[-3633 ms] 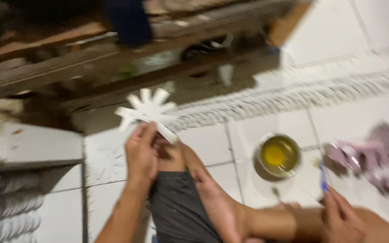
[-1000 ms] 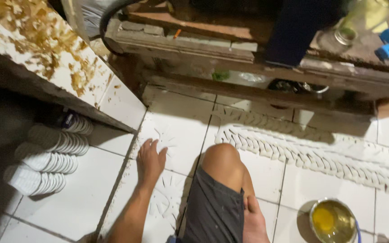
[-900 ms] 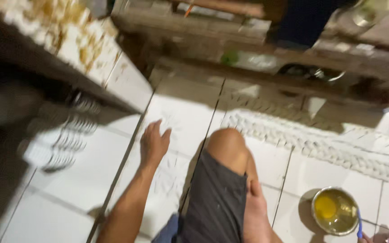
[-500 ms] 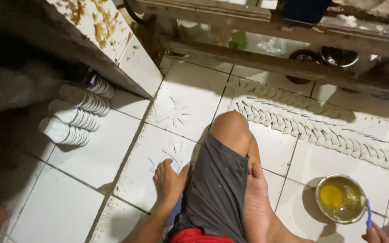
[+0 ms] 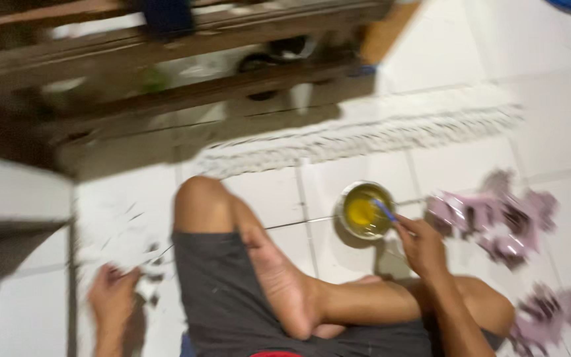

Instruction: The person sits on a tiled floor and uses a toothbrush to spread a yellow liquid from a metal bowl onto white and pink decorative cutout pieces, dipping the brush and brushing each piece before setting it aside with the finished pile.

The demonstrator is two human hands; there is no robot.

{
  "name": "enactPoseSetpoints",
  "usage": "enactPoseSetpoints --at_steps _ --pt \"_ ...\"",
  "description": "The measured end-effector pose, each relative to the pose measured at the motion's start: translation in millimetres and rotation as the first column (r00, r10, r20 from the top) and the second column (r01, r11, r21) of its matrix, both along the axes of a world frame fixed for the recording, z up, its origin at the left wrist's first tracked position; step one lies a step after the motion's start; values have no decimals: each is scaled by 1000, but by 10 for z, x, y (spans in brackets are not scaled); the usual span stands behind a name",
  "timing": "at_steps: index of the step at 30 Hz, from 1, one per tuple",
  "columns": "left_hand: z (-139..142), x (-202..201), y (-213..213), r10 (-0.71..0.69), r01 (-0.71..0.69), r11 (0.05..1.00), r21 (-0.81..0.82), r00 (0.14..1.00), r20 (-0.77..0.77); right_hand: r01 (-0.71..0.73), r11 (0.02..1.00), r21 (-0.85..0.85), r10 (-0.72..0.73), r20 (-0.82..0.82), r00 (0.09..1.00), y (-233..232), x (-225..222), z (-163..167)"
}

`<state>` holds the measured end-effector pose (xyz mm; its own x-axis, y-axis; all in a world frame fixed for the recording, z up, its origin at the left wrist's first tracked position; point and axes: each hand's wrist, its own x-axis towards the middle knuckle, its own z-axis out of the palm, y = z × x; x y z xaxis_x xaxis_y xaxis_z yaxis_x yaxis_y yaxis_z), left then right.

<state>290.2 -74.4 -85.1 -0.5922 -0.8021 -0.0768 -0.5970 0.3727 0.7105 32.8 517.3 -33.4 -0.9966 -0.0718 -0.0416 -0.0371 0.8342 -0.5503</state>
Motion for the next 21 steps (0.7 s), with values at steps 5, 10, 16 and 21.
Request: enactPoseSetpoints --at_steps 5,10,16,21 --pt "743 -488 322 229 39 847 530 873 -430 -108 981 158 119 -60 991 -268 -22 259" --pt "1349 -1105 1013 -47 237 852 466 922 -383 -127 905 407 129 24 991 -15 77 140" --pt "1565 -1648 1939 -244 523 518 677 849 -469 139 942 307 -119 -83 989 592 449 1046" --pt "1862 -1788 2694 -559 651 233 722 697 -449 335 909 -248 -389 -221 894 292 997 1685"
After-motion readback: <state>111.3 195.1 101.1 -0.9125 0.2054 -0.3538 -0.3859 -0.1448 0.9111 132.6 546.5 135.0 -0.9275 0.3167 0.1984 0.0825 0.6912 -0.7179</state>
